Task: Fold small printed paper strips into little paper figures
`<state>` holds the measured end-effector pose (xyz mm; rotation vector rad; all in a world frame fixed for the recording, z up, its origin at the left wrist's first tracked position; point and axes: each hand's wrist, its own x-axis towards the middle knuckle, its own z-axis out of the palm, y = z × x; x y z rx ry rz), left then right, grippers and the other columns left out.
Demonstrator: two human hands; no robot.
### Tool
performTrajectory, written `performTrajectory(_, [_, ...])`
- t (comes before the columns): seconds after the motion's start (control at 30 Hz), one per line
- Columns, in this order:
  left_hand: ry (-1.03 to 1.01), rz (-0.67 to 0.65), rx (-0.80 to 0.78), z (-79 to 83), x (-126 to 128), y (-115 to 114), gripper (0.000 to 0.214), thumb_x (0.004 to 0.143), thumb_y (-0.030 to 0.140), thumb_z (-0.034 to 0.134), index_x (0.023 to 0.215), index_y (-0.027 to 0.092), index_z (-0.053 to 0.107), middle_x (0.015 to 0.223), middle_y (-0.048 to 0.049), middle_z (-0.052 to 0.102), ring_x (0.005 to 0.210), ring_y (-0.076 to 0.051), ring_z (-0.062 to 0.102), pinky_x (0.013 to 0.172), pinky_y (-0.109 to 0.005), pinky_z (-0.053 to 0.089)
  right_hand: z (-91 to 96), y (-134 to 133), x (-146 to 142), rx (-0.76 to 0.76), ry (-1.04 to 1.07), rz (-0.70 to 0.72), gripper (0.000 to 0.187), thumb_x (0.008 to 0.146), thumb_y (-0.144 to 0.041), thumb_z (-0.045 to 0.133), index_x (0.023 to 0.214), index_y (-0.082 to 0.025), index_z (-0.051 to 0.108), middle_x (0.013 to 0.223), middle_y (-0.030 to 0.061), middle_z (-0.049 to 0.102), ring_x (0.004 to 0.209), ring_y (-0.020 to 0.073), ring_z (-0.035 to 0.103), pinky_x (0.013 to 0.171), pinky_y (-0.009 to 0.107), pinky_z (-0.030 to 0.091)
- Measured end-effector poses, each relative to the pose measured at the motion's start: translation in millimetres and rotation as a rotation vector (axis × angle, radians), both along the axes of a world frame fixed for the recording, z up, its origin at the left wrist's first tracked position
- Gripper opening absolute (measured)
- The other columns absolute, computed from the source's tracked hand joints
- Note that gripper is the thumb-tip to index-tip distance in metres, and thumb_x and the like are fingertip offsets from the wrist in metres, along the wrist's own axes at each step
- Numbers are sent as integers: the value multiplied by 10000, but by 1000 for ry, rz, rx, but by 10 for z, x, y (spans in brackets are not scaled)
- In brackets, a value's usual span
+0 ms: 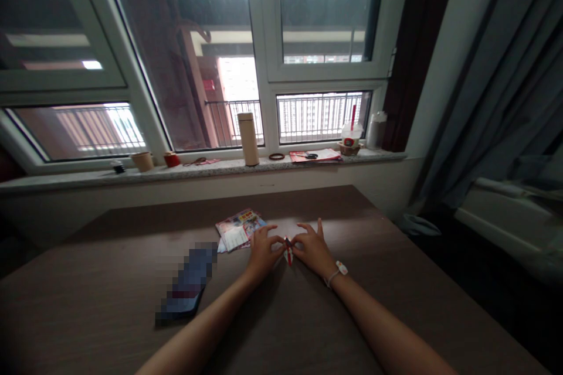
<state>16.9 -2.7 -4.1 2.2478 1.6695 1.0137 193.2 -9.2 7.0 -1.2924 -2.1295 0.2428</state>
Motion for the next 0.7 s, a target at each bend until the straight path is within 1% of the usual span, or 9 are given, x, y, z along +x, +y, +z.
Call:
performTrajectory(0.07, [7, -5, -17, 13, 20, 10, 45, 777, 294, 713, 803, 284, 748, 1282, -25, 550, 1244, -274, 392, 1106, -533, 204, -26, 11, 1, -27, 17, -18, 161, 827, -302, 584, 881, -258, 729, 1080, 59, 689, 1276, 231, 470, 1131, 570, -80])
performTrajectory(0.23, [24, 1, -15, 40, 43, 10, 50, 774, 294, 715, 804, 277, 751, 1283, -37, 557, 1231, -276, 405, 1107, -560, 184, -98, 48, 11, -145, 88, -72, 169, 817, -305, 600, 921, -270, 729, 1154, 69, 660, 1306, 258, 423, 1118, 598, -31])
performTrajectory(0.33, [54, 2, -6, 58, 53, -2, 50, 772, 286, 711, 798, 277, 752, 1286, -39, 559, 1235, -277, 403, 1113, -565, 168, -123, 66, 14, -197, 123, -69, 165, 816, -314, 596, 922, -285, 718, 1120, 43, 679, 1308, 269, 404, 1105, 621, -21])
performTrajectory(0.47, [100, -2, 0, 68, 73, -10, 83, 750, 257, 721, 825, 277, 749, 1308, -40, 549, 1246, -280, 399, 1118, -576, 145, -138, 83, 6, -202, 108, -56, 154, 822, -316, 582, 910, -298, 708, 1087, 10, 699, 1302, 278, 392, 1086, 651, -22])
performTrajectory(0.57, [121, -4, 1, 48, 95, -6, 127, 734, 232, 728, 850, 281, 742, 1327, -40, 538, 1260, -290, 390, 1114, -594, 139, -144, 89, -1, -198, 91, -51, 147, 819, -311, 590, 906, -296, 707, 1097, 12, 698, 1302, 284, 383, 1080, 660, -24])
performTrajectory(0.7, [126, -13, 19, 18, 106, -1, 122, 760, 225, 701, 859, 288, 733, 1342, -38, 528, 1277, -292, 375, 1102, -605, 148, -125, 82, 3, -201, 96, -53, 148, 811, -322, 601, 901, -299, 716, 1086, 17, 704, 1312, 288, 372, 1077, 667, -41])
